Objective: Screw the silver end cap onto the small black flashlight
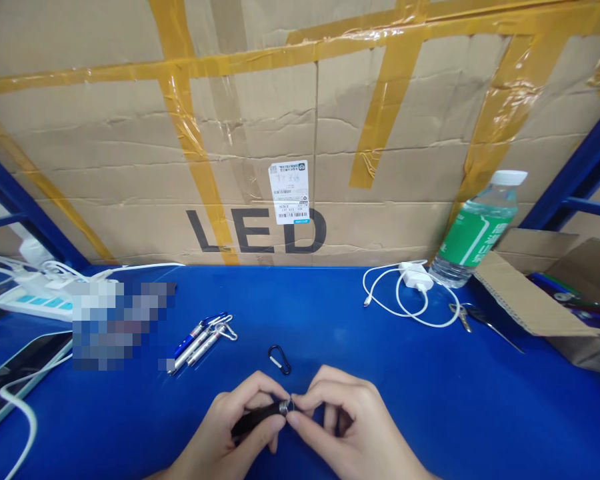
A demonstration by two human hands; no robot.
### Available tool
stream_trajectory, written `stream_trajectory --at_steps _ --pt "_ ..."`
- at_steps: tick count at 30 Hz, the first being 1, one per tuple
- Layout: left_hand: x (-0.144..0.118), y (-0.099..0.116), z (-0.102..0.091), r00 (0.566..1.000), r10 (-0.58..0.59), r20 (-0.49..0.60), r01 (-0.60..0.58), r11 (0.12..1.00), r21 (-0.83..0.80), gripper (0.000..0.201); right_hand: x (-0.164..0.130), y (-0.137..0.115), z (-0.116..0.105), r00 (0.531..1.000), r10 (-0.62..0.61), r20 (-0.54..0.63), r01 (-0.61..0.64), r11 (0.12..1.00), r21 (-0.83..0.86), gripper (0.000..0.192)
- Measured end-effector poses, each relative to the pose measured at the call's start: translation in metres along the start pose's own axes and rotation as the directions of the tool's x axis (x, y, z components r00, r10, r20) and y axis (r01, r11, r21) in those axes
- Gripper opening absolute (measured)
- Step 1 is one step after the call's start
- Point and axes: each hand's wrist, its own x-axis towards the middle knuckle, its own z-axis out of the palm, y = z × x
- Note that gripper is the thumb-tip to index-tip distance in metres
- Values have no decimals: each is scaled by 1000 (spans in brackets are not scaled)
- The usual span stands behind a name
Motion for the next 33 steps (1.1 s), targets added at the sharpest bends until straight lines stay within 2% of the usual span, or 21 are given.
stream_trajectory --at_steps 11,21,29,33 --pt "1 -3 1 1000 -14 -2 14 1000 -20 12 1 0 -1 1000 -5 2 5 1000 -12 24" --pt "-1 0 1 997 -77 17 78 995 -58 10 0 3 -2 994 -102 -30 102 994 -26 18" --pt "-1 2 1 999 -32 8 32 995 -94 8 1 6 -6 986 -164 0 163 983 -87 18" --pt "-3 5 0 1000 -19 -2 19 998 -57 10 -1 6 -5 987 -157 -35 154 985 -74 20"
